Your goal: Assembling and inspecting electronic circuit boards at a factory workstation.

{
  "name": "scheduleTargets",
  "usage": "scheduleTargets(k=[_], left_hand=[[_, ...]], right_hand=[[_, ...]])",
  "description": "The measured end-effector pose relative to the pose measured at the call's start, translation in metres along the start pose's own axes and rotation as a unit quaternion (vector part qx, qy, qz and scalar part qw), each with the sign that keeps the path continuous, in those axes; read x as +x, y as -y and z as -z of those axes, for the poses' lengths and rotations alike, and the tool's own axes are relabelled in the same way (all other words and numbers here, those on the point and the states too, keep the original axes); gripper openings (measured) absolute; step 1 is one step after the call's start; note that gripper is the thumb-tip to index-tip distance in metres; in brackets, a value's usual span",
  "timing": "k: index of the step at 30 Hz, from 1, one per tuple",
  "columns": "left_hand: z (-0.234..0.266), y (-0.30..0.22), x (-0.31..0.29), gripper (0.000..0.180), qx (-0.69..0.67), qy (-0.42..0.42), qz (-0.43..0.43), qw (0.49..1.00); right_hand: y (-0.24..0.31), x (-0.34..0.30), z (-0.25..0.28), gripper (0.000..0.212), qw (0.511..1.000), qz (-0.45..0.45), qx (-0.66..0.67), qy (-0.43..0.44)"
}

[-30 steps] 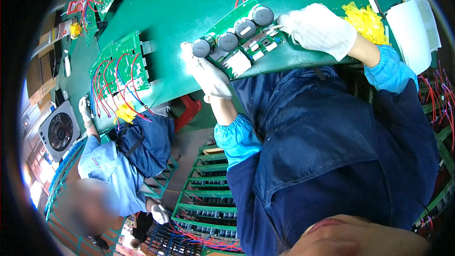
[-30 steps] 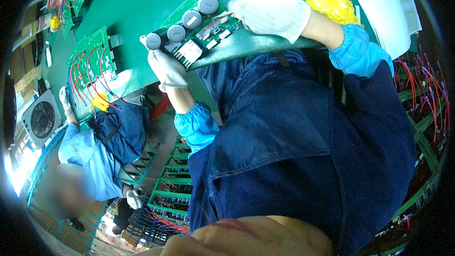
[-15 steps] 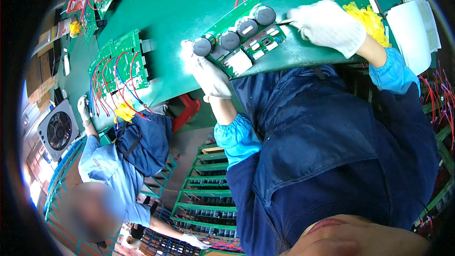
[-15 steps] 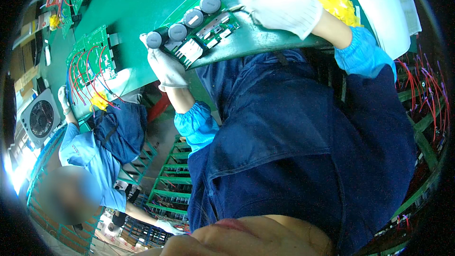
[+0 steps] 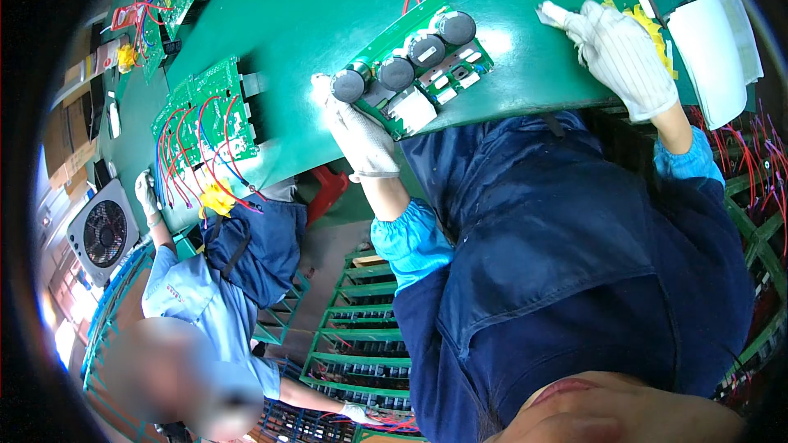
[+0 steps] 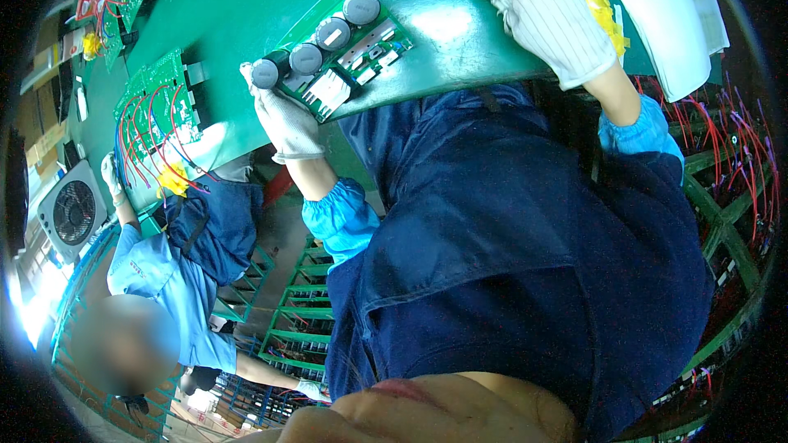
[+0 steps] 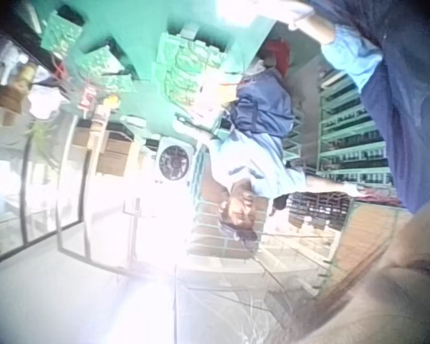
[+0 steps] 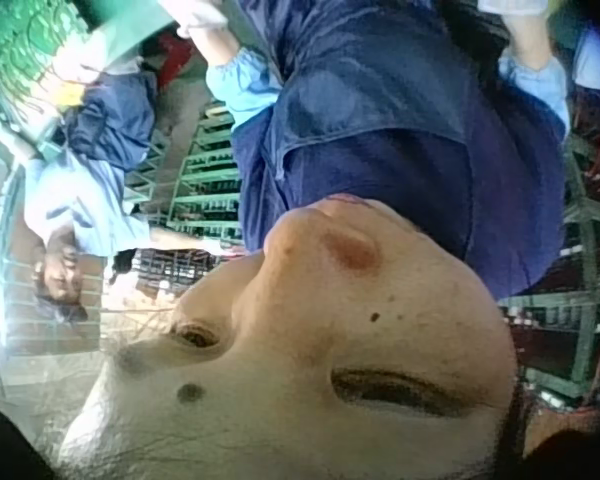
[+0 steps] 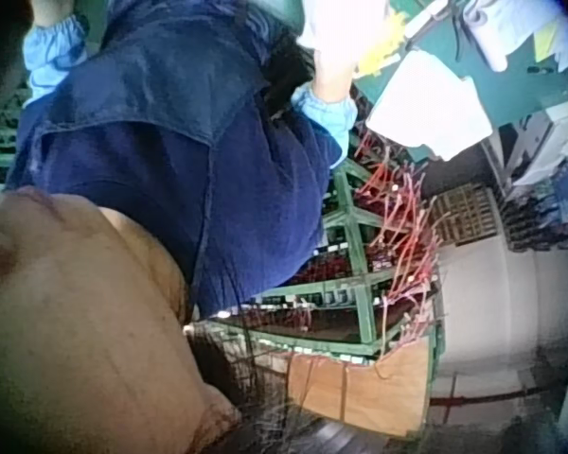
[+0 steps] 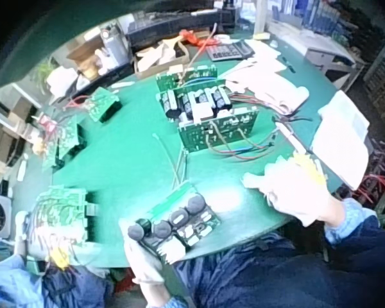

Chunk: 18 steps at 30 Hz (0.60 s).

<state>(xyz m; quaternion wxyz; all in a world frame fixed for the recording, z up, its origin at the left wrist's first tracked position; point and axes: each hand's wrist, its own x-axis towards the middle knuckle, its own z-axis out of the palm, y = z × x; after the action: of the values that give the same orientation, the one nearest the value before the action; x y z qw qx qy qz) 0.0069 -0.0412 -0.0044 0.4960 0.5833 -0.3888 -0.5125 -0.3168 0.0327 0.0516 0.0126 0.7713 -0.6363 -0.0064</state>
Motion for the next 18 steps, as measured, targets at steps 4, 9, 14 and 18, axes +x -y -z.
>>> scheduleTargets(k=[4, 9, 14, 18], left_hand=[[0.005, 0.005, 0.007, 0.053, -0.047, 0.015, 0.018, 0.999], [0.037, 0.032, 0.027, 0.054, -0.015, 0.075, 0.050, 0.996], [0.027, 0.026, 0.027, 0.055, 0.004, 0.061, 0.072, 0.996], [0.026, 0.016, 0.026, 0.054, 0.022, 0.054, 0.100, 0.993]], right_hand=[[0.005, 0.001, 0.022, 0.038, 0.953, 0.031, 0.242, 0.178], [0.033, 0.010, -0.006, 0.032, 0.837, -0.093, 0.538, 0.047], [0.052, 0.020, -0.033, 0.034, 0.780, -0.112, 0.613, 0.055], [0.071, 0.033, -0.038, 0.037, 0.768, -0.098, 0.631, 0.048]])
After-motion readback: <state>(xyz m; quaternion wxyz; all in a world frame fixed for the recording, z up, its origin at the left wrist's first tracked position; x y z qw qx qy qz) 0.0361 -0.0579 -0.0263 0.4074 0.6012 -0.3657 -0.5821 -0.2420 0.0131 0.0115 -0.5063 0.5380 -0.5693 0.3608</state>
